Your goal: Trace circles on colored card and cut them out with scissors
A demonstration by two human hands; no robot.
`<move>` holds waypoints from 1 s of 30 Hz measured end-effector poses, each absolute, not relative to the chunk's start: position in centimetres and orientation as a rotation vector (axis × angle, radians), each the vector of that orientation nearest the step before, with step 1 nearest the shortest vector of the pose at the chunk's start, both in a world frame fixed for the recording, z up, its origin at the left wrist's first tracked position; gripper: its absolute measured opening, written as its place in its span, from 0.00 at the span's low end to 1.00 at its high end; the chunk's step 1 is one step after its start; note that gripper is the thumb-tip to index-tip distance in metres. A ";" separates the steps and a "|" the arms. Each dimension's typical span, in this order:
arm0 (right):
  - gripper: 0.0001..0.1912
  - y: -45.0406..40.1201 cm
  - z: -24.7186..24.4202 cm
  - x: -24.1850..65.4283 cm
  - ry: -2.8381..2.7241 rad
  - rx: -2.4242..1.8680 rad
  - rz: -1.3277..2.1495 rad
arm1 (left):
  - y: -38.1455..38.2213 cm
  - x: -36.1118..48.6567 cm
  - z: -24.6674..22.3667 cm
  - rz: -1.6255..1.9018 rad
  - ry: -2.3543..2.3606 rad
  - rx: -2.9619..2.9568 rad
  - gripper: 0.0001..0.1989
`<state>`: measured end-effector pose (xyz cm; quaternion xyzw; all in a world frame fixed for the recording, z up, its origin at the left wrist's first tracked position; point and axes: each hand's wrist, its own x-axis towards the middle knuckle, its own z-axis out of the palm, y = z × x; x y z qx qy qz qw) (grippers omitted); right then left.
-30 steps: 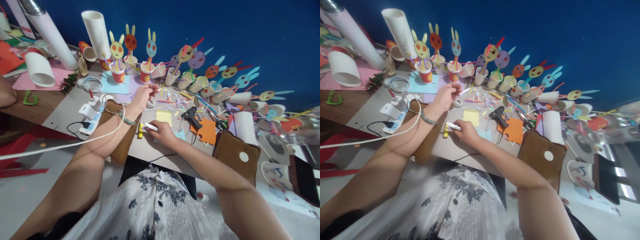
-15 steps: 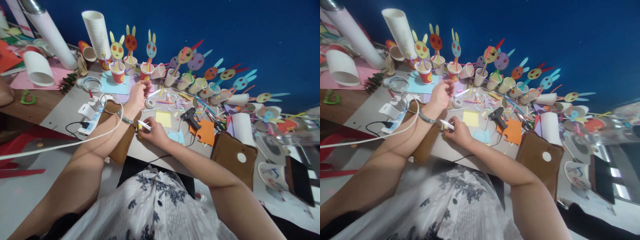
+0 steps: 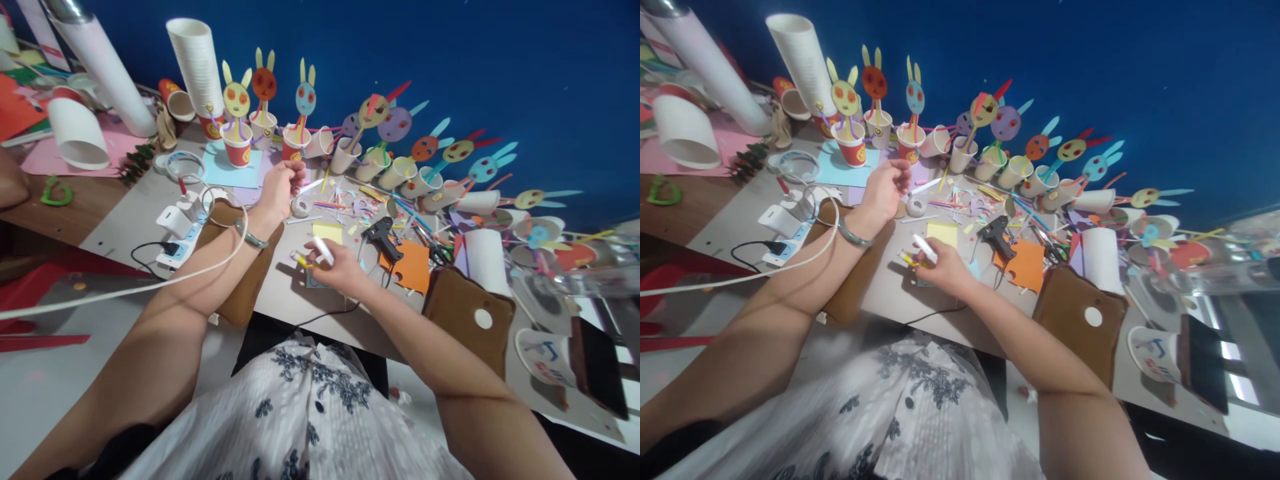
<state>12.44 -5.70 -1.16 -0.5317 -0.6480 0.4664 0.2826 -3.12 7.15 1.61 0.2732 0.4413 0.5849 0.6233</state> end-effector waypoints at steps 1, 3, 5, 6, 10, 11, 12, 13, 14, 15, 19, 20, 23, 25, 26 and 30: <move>0.21 -5.5 -0.7 13.6 -1.657 -1.430 1.279 | 7.1 -3.0 1.5 1.332 1.022 0.665 0.14; 0.23 -5.0 0.0 15.8 -1.507 -1.458 1.262 | 6.9 -2.7 1.1 1.299 1.035 0.772 0.14; 0.21 -4.2 0.3 17.7 -1.354 -1.467 1.225 | 6.5 -2.4 0.8 1.241 1.032 0.958 0.14; 0.19 -3.8 0.2 18.4 -1.295 -1.462 1.211 | 6.3 -2.3 0.6 1.205 1.019 1.095 0.14; 0.13 -2.5 -0.9 19.9 -1.177 -1.453 1.128 | 4.7 -1.9 -0.1 0.944 0.891 1.871 0.15; 0.13 -2.4 -1.3 20.0 -1.185 -1.461 1.087 | 4.3 -1.8 -0.3 0.830 0.843 2.073 0.14; 0.13 -2.4 -1.6 20.0 -1.204 -1.471 1.048 | 4.0 -1.8 -0.4 0.708 0.788 2.254 0.13; 0.14 -2.4 -1.9 19.9 -1.223 -1.482 1.016 | 3.7 -1.7 -0.6 0.590 0.741 2.404 0.12; 0.15 -2.5 -2.2 19.8 -1.238 -1.494 0.999 | 3.5 -1.7 -0.7 0.480 0.703 2.525 0.11; 0.16 -2.7 -2.4 19.7 -1.249 -1.507 0.994 | 3.4 -1.7 -0.7 0.383 0.674 2.621 0.10; 0.19 -3.2 -2.8 19.6 -1.282 -1.560 0.981 | 3.3 -1.9 -0.9 0.163 0.631 2.804 0.11; 0.19 -3.2 -2.8 19.7 -1.300 -1.569 0.972 | 3.3 -2.0 -1.0 0.142 0.629 2.817 0.12; 0.17 -3.2 -2.9 19.8 -1.338 -1.566 0.988 | 3.4 -2.2 -0.9 0.114 0.642 2.825 0.11; 0.16 -3.2 -3.0 19.8 -1.357 -1.554 1.013 | 3.5 -2.3 -0.7 0.089 0.651 2.812 0.12; 0.16 -3.2 -3.1 19.8 -1.366 -1.549 1.023 | 3.5 -2.3 -0.7 0.073 0.660 2.803 0.12; 0.13 -3.5 -3.7 19.7 -1.419 -1.529 1.004 | 3.6 -2.4 -0.8 0.039 0.707 2.753 0.12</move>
